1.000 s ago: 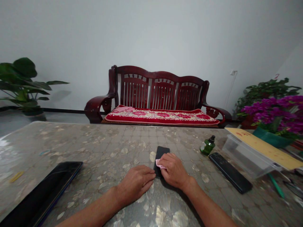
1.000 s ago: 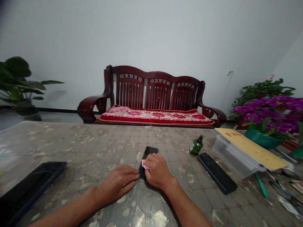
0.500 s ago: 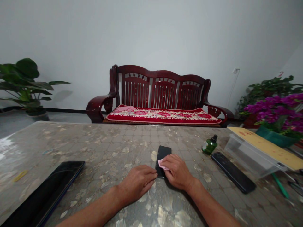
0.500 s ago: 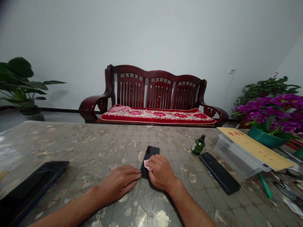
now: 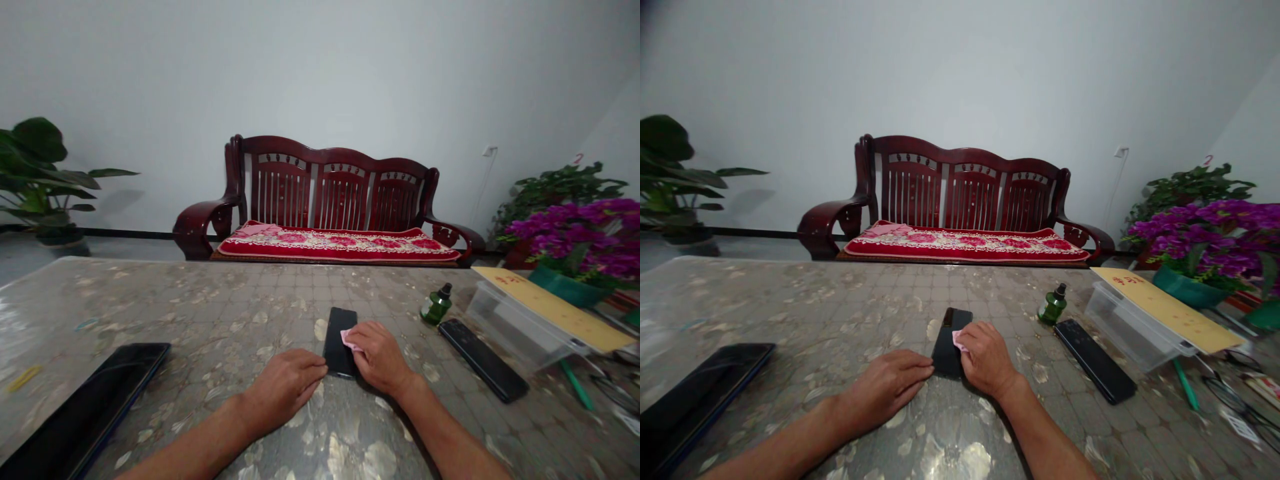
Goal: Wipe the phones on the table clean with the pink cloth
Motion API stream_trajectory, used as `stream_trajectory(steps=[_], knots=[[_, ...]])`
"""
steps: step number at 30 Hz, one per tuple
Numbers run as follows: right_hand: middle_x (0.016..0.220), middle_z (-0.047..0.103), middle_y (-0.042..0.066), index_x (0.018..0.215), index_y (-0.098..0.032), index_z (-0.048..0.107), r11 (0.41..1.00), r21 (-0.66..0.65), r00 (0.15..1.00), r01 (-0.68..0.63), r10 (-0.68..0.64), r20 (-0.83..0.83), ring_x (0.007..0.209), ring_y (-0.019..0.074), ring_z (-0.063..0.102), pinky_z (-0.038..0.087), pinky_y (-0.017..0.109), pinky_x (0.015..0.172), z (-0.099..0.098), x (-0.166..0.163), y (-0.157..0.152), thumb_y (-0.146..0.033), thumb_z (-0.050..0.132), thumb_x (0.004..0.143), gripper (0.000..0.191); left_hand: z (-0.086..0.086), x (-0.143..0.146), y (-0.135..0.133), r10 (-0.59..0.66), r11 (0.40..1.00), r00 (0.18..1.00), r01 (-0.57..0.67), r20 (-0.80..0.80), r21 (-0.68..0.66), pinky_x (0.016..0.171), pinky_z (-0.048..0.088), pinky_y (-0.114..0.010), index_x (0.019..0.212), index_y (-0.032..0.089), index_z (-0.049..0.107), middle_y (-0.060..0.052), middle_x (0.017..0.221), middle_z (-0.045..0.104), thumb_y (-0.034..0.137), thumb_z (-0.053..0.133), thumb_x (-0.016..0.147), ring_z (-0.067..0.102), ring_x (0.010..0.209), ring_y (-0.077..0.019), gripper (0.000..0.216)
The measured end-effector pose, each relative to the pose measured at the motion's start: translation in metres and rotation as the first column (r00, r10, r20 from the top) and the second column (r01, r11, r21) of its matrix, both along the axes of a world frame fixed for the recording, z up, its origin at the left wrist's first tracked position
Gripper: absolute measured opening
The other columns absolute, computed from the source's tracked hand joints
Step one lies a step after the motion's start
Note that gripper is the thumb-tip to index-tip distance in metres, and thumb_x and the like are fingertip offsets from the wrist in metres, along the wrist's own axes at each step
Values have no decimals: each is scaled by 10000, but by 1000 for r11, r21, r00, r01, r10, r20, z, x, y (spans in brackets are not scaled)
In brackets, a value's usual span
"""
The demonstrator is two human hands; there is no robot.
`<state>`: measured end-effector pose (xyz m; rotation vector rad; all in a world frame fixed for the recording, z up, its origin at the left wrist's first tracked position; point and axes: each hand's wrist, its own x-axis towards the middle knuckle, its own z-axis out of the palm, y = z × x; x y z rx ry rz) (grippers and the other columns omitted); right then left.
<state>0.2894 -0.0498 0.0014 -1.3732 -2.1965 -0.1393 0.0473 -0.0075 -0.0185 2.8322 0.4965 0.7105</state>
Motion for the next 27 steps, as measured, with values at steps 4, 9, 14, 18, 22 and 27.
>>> stream_trajectory(steps=[4, 9, 14, 18, 22, 27], knots=[[891, 673, 55, 915, -211, 673, 997, -6, 996, -78, 78, 37, 862, 197, 575, 412, 327, 792, 0, 0, -5, -70, 531, 784, 240, 0, 0, 0, -4, 1000, 1000, 4, -7, -5, 895, 540, -344, 1146, 227, 686, -72, 1108, 728, 154, 487, 952, 684, 972, -205, 287], [889, 683, 54, 912, -215, 678, 998, -6, 997, -56, 56, 54, 856, 198, 580, 402, 334, 796, 0, 2, -9, -70, 533, 770, 250, -3, 0, 2, 0, 1000, 999, 0, -36, -7, 903, 537, -361, 1161, 224, 675, -65, 1132, 723, 151, 501, 950, 677, 1000, -220, 283], [900, 686, 51, 934, -212, 680, 998, 22, 999, 51, -52, 11, 856, 193, 574, 386, 332, 795, -1, 10, -3, -58, 522, 785, 266, -1, 0, 1, -3, 1000, 998, 2, -57, -12, 901, 538, -358, 1152, 218, 676, -61, 1137, 723, 144, 510, 943, 679, 994, -220, 277], [793, 637, 40, 805, -204, 653, 999, 5, 999, -31, 31, 40, 782, 192, 543, 348, 329, 724, 0, 8, -10, -81, 514, 735, 198, 0, -1, 0, 3, 1000, 998, -3, -59, -7, 908, 535, -362, 1157, 218, 674, -65, 1147, 720, 148, 505, 946, 680, 1000, -224, 279], [726, 593, 32, 752, -202, 632, 997, 2, 996, -72, 72, 50, 726, 183, 511, 318, 324, 691, 3, 5, -14, -92, 499, 681, 187, -1, -2, 0, -1, 1000, 999, 1, -46, 4, 906, 537, -368, 1163, 220, 670, -67, 1149, 719, 147, 506, 946, 681, 1000, -224, 281], [742, 602, 44, 752, -195, 624, 999, 43, 999, -21, 19, 46, 745, 188, 504, 315, 330, 708, 2, 5, -11, -79, 482, 670, 200, -2, -1, 2, -5, 1000, 999, 6, -45, 14, 902, 535, -355, 1160, 216, 666, -64, 1139, 720, 140, 503, 945, 680, 998, -219, 281]])
